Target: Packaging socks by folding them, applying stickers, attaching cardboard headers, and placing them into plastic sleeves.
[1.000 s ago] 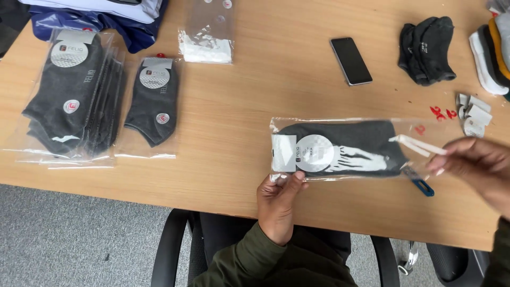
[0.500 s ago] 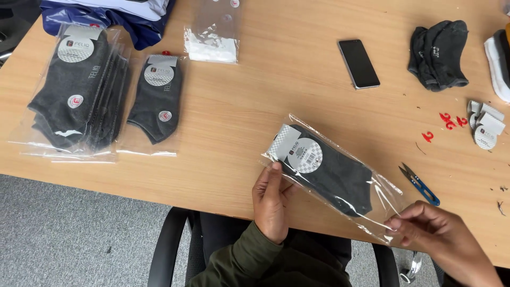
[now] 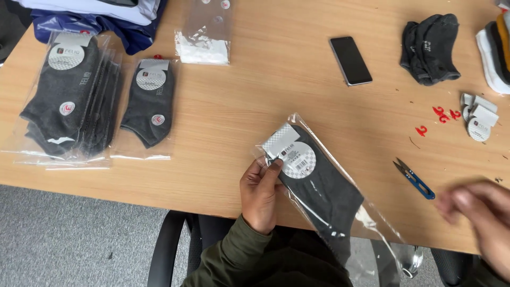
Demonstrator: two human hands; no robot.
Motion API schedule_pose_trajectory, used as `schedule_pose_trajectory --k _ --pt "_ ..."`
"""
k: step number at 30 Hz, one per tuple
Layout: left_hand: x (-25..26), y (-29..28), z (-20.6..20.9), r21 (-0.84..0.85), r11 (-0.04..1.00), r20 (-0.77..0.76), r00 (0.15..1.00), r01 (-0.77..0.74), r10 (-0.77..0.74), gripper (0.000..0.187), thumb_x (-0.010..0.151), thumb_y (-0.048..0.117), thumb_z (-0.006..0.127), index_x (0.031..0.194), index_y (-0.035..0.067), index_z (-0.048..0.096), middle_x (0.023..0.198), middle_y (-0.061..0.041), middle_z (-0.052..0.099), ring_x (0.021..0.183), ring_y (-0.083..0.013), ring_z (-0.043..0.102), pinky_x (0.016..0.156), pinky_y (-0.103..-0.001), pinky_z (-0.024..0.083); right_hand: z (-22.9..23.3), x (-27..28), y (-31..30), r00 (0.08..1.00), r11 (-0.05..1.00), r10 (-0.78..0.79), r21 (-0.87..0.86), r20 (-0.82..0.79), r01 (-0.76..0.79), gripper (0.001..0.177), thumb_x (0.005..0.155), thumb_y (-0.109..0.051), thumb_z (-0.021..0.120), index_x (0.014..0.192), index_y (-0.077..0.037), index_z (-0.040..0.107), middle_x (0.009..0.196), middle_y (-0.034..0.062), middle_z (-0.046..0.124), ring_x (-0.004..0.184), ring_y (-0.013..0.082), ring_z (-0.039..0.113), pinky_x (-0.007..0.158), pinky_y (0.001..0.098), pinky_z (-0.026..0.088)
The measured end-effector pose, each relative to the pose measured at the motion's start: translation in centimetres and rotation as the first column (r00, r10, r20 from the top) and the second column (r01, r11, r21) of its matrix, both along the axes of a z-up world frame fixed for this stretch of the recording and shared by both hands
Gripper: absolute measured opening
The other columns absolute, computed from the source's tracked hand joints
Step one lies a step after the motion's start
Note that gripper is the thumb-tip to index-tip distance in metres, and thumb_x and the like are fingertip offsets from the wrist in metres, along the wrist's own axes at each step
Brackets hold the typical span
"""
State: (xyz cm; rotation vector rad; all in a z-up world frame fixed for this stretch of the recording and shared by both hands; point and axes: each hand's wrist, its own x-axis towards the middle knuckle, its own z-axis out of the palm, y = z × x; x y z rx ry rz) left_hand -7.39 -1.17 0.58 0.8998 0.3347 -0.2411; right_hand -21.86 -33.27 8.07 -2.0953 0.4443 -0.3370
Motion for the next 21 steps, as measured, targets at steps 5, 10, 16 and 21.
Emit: schedule_pose_trajectory --k 5,10,16,21 --pt "-0.6 -0.6 -0.8 0.029 0.993 0.071 0.99 0.119 -0.12 0.02 0.09 0.013 0.075 0.106 0.001 0.076 0.071 -0.003 0.063 0.061 -0.0161 0.064 0.053 -0.029 0.054 -0.5 9.1 8.9 0.927 0.955 0.29 0.133 -0.239 -0.265 0.037 0.097 -0.022 0.059 0.124 -0.002 0.075 0.105 0.0076 0.08 0.091 0.0162 0.072 0.084 0.0305 0.058" --pt "-0.7 0.2 -0.2 0.072 0.98 0.158 0.968 0.184 -0.193 0.024 0.092 0.013 0.073 0.11 -0.002 0.078 0.098 -0.011 0.08 0.076 -0.0145 0.07 0.058 -0.028 0.059 -3.6 10.5 11.7 0.903 0.889 0.374 0.358 -0.211 -0.285 0.021 0.094 -0.011 0.071 0.106 0.003 0.081 0.1 0.0027 0.078 0.092 0.0079 0.065 0.081 0.0243 0.053" --pt "-0.9 0.3 0.8 0.252 0.956 0.299 0.928 0.148 -0.223 0.034 0.096 0.024 0.066 0.12 0.001 0.075 0.114 -0.009 0.08 0.101 -0.0151 0.073 0.086 -0.028 0.059 -4.4 10.0 12.7 0.959 0.946 0.256 0.236 -0.121 -0.223 0.014 0.095 -0.016 0.075 0.086 -0.005 0.075 0.07 -0.0057 0.051 0.065 0.0035 0.041 0.057 0.0225 0.033" --pt "-0.9 1.2 1.6 0.136 0.927 0.318 0.871 0.35 -0.375 0.062 0.099 0.048 0.046 0.137 0.002 0.063 0.147 -0.017 0.063 0.134 -0.0289 0.06 0.07 -0.033 0.067 -4.3 11.1 12.9 0.954 0.775 0.268 0.618 -0.137 -0.129 0.021 0.098 -0.012 0.062 0.105 0.005 0.074 0.102 0.0128 0.079 0.092 0.0185 0.069 0.081 0.0315 0.053"
